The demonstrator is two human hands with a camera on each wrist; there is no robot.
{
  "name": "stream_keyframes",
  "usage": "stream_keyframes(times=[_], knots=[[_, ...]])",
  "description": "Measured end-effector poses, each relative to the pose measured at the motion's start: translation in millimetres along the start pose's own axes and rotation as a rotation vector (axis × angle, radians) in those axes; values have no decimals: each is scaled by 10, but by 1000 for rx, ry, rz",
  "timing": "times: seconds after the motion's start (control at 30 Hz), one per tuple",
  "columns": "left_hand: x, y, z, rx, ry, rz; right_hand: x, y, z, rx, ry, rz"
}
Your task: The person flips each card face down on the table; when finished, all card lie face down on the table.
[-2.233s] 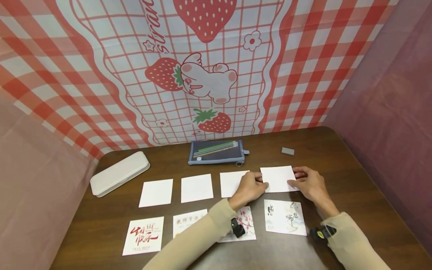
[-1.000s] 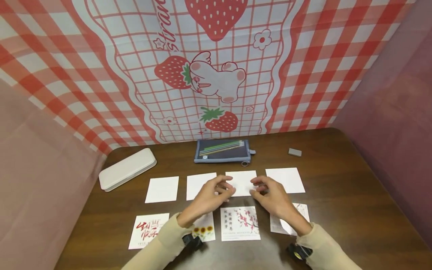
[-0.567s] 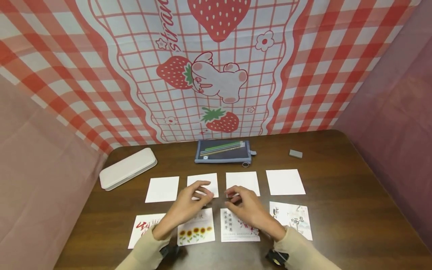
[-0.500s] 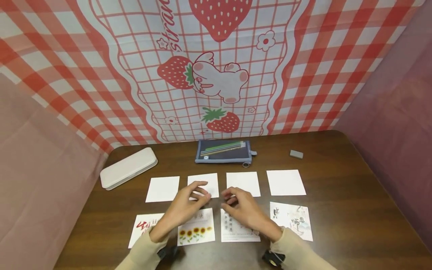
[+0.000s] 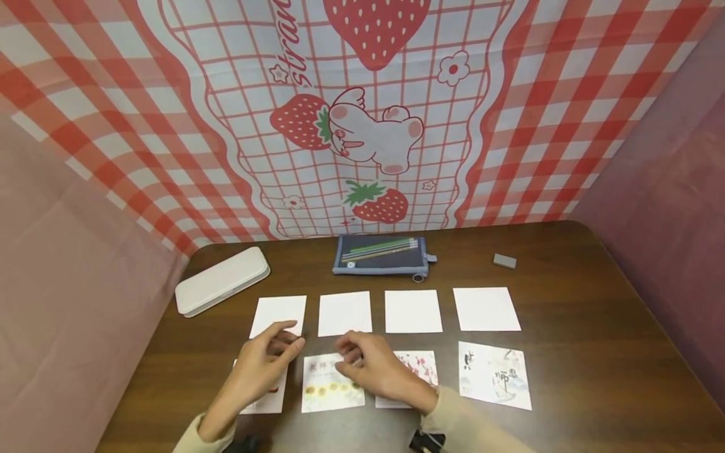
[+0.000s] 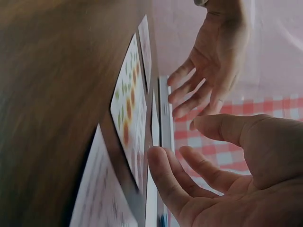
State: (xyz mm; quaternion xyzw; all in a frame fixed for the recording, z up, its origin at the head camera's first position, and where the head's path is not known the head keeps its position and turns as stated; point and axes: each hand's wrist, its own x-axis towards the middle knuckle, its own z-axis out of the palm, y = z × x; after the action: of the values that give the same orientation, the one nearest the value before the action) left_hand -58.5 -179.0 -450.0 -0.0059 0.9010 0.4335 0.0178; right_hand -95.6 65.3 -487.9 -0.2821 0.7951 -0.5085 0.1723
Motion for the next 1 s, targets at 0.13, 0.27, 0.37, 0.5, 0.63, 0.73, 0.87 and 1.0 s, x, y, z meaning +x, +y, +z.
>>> stream_keyframes(times=[0.13, 0.27, 0.37, 0.5, 0.63, 0.73, 0.87, 1.0], knots=[[-82, -98, -137, 45, 38, -48, 69, -44, 138, 66, -27, -21], [-157, -174, -248, 130, 94, -86, 131, -120, 255, 126, -65, 2], [-213, -226, -313, 188, 123, -129, 170, -165, 327, 178, -92, 15], [-270, -297, -372, 249, 138, -186, 207, -203, 404, 253, -120, 20], [-323, -363, -405, 276, 133, -242, 230, -225, 483, 288, -137, 63], [-368, -402, -421, 275, 128, -282, 236, -233, 542, 306, -136, 97], [-422, -448, -442, 268, 123, -306, 236, -250, 604, 322, -117, 107], [-474, -485, -468, 259, 106, -325, 243, -297, 638, 337, -101, 104]])
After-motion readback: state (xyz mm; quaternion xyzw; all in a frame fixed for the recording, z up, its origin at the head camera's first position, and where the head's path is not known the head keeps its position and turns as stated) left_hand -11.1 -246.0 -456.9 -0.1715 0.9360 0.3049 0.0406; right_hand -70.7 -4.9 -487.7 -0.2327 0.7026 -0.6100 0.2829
